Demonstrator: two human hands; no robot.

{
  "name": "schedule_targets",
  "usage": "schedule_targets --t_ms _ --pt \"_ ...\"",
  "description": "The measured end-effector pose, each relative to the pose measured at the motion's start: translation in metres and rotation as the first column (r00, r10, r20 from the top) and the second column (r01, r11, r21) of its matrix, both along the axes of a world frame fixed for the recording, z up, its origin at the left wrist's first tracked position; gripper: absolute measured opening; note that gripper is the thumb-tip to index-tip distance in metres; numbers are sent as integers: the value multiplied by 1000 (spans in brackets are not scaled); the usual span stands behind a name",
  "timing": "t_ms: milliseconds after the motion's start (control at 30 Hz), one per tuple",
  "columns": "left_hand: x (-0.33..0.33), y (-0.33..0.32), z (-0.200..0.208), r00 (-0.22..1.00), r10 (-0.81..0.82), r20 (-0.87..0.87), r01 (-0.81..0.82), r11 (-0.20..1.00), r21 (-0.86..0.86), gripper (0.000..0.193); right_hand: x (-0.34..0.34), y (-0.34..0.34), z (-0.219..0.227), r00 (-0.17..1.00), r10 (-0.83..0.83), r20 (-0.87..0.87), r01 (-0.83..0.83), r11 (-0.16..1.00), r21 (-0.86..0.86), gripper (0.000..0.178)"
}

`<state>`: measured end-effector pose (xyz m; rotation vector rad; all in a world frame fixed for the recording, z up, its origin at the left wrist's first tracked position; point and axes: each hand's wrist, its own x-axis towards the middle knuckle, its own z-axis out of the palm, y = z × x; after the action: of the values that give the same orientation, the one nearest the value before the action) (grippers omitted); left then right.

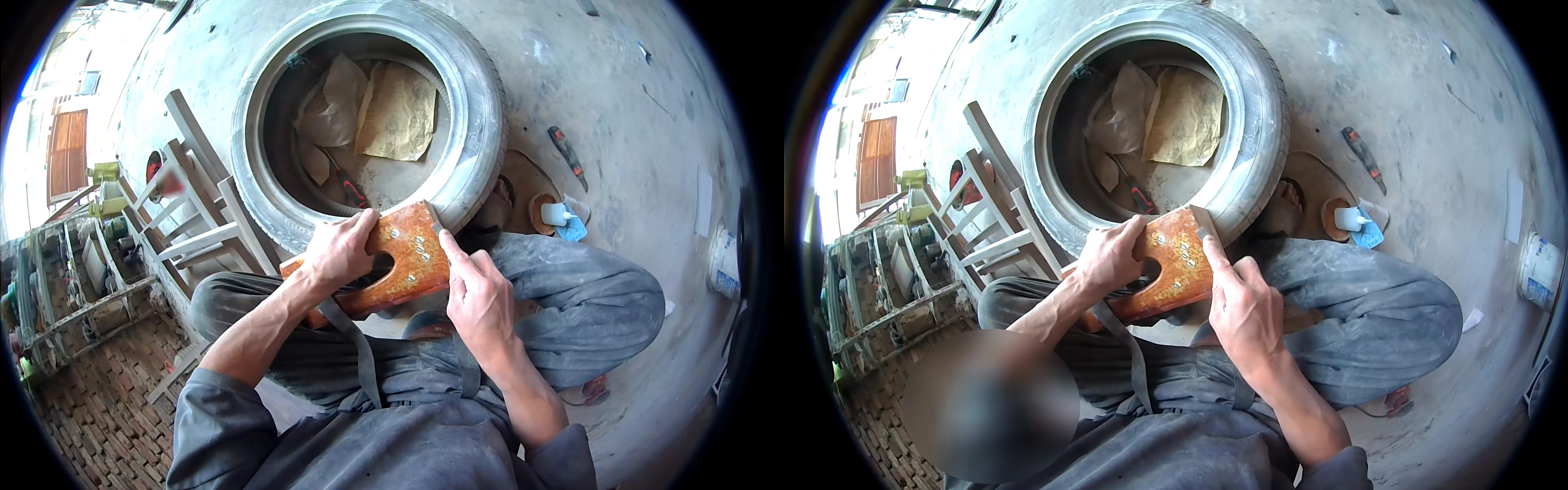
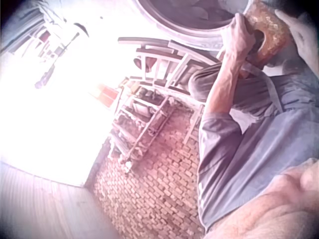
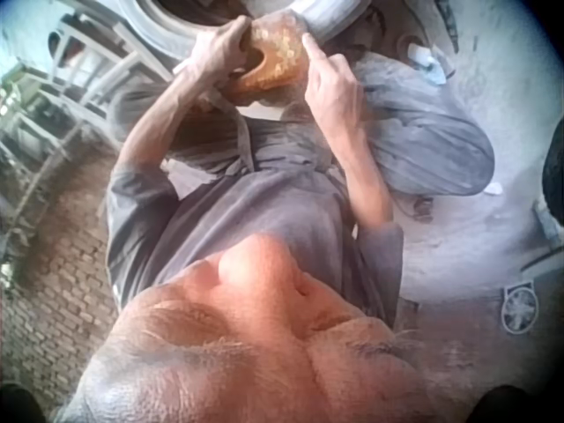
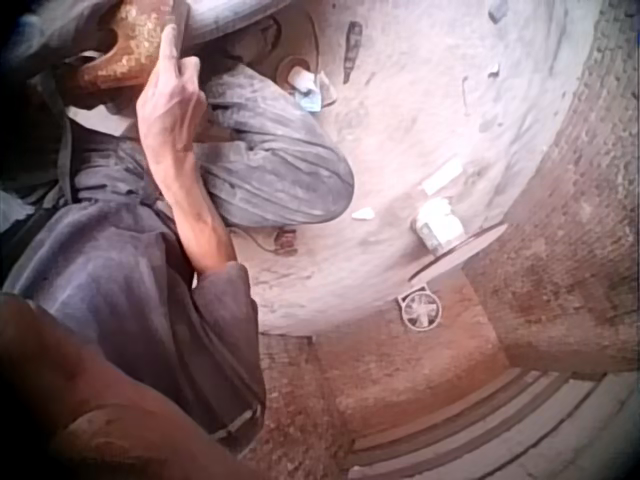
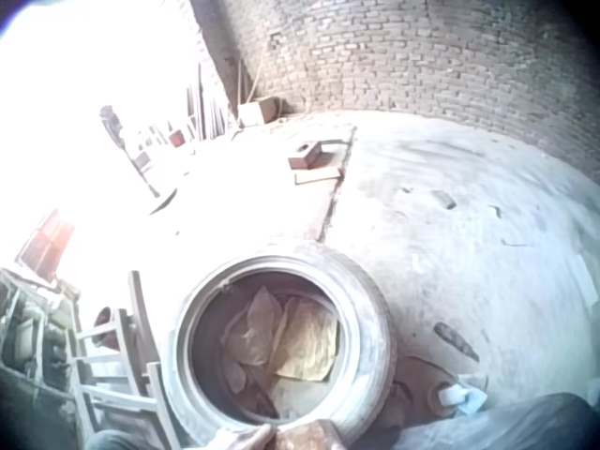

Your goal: The person applies glue from a white bottle onto a rectangular wooden piece with a central cutout, then spreads the glue using a small metal spatula. The person works while sitting on the floor in a workshop area.

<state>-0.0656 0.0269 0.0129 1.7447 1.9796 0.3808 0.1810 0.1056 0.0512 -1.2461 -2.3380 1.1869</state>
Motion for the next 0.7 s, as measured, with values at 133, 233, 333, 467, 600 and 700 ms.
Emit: schedule_targets --t_ms 133,233,333,467,600,700 --pt "2 1 4 1000 14 10 -14 1000 -19 29 -3 2 2 1000 -16 -23 16 1000 -20 54" --pt "1 3 5 1000 13 16 -13 1000 -14 31 -4 6 -1 999 -1 -33 0 1000 -7 53" --pt "1 -1 3 1000 21 -4 -21 999 -44 32 -1 2 0 1000 11 -25 -11 1000 0 52" --pt "1 2 7 1000 15 5 -15 994 -113 27 -12 9 -7 998 -10 -65 10 1000 -5 53" --pt "-1 -1 4 1000 25 -3 -25 996 -86 33 -4 0 -4 1000 3 -24 -3 1000 -24 53" --pt "2 1 7 1000 17 0 -17 995 -96 32 -12 9 -9 997 -4 -73 5 1000 17 53"
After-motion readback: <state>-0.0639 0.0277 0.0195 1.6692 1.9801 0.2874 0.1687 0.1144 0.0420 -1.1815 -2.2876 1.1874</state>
